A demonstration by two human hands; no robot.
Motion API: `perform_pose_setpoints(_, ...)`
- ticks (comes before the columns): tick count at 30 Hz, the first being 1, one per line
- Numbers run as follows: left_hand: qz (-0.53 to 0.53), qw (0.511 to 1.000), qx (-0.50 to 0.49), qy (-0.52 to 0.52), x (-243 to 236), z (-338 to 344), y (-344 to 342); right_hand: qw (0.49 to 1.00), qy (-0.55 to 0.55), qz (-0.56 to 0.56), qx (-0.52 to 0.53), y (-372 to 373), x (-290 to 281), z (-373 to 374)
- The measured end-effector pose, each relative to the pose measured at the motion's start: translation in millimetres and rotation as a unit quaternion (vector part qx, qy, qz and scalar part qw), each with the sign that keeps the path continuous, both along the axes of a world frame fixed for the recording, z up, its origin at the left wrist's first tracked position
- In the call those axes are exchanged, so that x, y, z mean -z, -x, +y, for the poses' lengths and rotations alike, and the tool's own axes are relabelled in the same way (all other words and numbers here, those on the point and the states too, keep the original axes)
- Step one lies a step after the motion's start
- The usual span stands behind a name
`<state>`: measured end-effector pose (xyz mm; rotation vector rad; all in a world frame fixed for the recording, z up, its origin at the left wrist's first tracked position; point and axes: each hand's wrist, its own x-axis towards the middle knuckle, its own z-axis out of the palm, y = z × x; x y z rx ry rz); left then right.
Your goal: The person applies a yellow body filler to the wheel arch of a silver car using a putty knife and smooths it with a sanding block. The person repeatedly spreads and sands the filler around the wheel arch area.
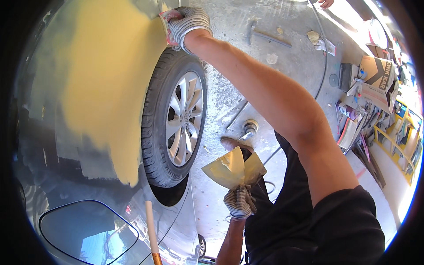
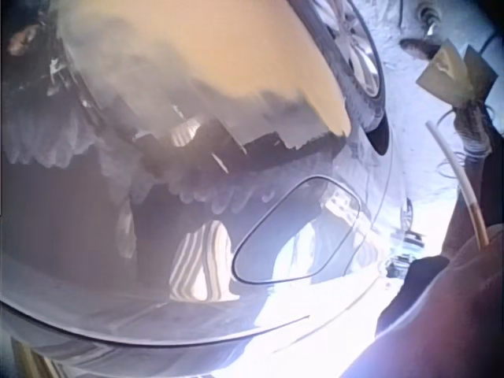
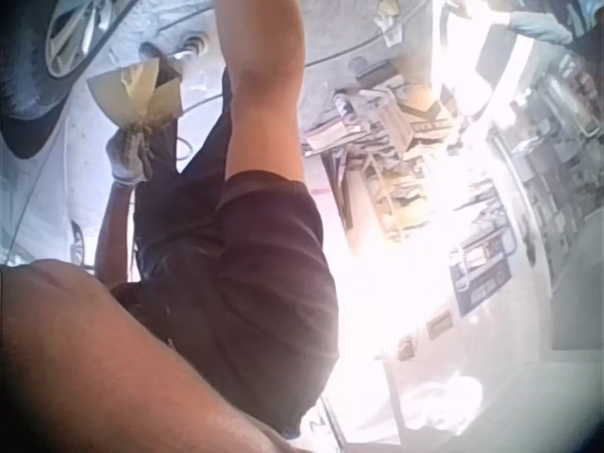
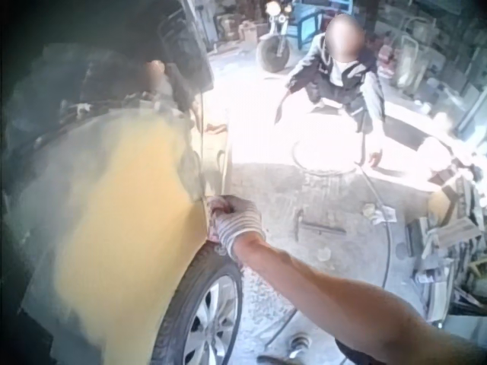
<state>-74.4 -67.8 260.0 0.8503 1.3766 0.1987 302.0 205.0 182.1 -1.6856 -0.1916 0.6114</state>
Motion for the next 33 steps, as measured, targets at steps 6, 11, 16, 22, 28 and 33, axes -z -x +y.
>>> perform_pose_setpoints(6, -0.011, 1.0, -0.019, -0.004, -0.2, -2.6, 9.0, 1.0, -0.014, -0.023, -0.006, 1.3, -4.7, 1.1)
perform_pose_setpoints(11, -0.017, 0.999, -0.032, 0.006, -1.6, -4.9, 16.6, 0.97, -0.15, 0.191, 0.008, 12.3, -29.1, 8.9)
perform_pose_setpoints(16, -0.014, 1.0, 0.002, -0.021, 0.4, -8.4, 23.9, 0.935, -0.265, 0.232, -0.037, 14.1, -23.4, 2.7)
perform_pose_setpoints(22, -0.014, 1.0, 0.002, -0.013, 5.0, -15.4, 38.8, 0.965, -0.207, 0.148, -0.057, 26.0, -35.5, -1.9)
perform_pose_setpoints(28, -0.026, 0.999, -0.015, -0.032, 5.3, -15.6, 48.3, 0.942, -0.294, 0.071, -0.144, 28.5, -17.7, -8.7)
perform_pose_setpoints(33, -0.036, 0.999, -0.023, -0.032, 3.9, -16.6, 59.5, 0.954, -0.278, 0.058, -0.091, 71.1, -64.4, -16.6)
